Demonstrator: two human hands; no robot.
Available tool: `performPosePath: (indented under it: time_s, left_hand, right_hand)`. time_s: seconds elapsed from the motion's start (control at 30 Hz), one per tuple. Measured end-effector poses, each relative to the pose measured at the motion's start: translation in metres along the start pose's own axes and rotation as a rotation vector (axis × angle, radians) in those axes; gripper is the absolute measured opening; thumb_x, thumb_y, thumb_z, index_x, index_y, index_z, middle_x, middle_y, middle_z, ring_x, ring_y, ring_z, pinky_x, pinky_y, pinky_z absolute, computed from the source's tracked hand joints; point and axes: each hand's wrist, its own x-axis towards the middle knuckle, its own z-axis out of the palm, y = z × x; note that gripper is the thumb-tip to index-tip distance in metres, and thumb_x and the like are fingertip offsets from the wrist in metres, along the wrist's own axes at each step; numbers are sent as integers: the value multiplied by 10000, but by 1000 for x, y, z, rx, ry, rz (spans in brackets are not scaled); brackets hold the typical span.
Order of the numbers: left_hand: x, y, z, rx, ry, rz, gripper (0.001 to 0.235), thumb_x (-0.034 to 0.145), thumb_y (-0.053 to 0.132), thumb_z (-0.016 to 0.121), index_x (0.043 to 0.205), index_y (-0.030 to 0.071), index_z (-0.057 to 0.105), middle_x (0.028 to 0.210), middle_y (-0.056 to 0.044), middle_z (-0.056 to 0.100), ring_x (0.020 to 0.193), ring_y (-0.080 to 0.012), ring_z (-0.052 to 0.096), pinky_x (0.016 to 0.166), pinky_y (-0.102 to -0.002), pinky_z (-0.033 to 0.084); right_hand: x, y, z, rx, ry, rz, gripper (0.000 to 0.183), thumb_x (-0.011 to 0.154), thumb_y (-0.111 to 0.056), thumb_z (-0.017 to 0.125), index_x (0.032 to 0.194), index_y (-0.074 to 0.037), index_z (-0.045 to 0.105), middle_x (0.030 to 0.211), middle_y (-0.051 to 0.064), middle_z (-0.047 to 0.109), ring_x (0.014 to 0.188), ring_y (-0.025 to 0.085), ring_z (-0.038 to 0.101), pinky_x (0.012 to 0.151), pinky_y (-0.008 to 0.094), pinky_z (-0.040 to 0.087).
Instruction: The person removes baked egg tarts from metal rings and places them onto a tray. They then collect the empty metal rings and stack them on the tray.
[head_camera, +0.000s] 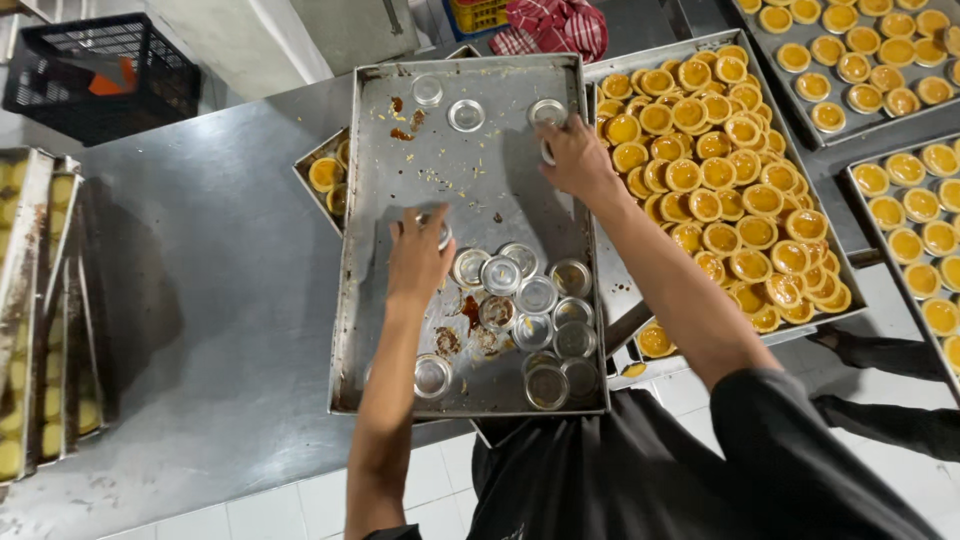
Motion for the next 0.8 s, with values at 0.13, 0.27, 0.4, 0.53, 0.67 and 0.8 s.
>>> performPosePath:
  time_s: [0.13,0.27,0.4,0.53,0.67,0.8]
  left_hand:
    - [-3,-11,14,36,40,25,433,762,313,779,1170,204,679,1140,-162,571,1050,-402,645,911,-482,531]
    - [-4,-22,38,-187,126,-61,386,728,264,731,1107,237,661,1018,-162,622,934,-420,702,841,-485,554]
    - [36,-17,26,-232,210,-66,340,761,286,733,1088,277,641,1005,-144,633,911,-397,708,824,-460,565]
    - [115,-14,36,-172,230,74,388,743,323,742,1118,328,641,1020,-59,618,983,-304,701,869,-444,557]
    - [210,6,56,-137,126,135,366,804,348,716,1158,321,628,1069,-72,594,1036,-325,688,907,-458,530]
    - [240,5,83,19,-78,95,406,791,300,771,1163,252,613,1130,-155,552,1054,-466,655,848,-562,567]
  right_hand:
    - [1,-6,3,-277,-234,30,485,866,-319,774,1318,-260,611,1260,219,462,1140,465,596,874,516,583]
    - [2,-2,13,-328,-275,39,609,851,-337,748,1427,-296,554,1199,227,495,1116,505,580,853,525,554]
    - [27,24,52,-288,-421,105,767,820,-318,709,1531,-375,427,1366,303,467,1204,534,558,952,548,524]
    - [37,13,21,-259,-267,-39,619,689,-382,730,1271,-195,630,1059,258,615,1040,452,650,895,486,530]
    - [77,9,-1,-207,-153,-6,541,726,-505,741,1172,-228,609,1057,202,605,1067,389,649,895,449,518]
    - [73,29,53,-823,635,-368,150,870,-210,523,945,-226,652,1249,208,638,979,367,667,685,407,508]
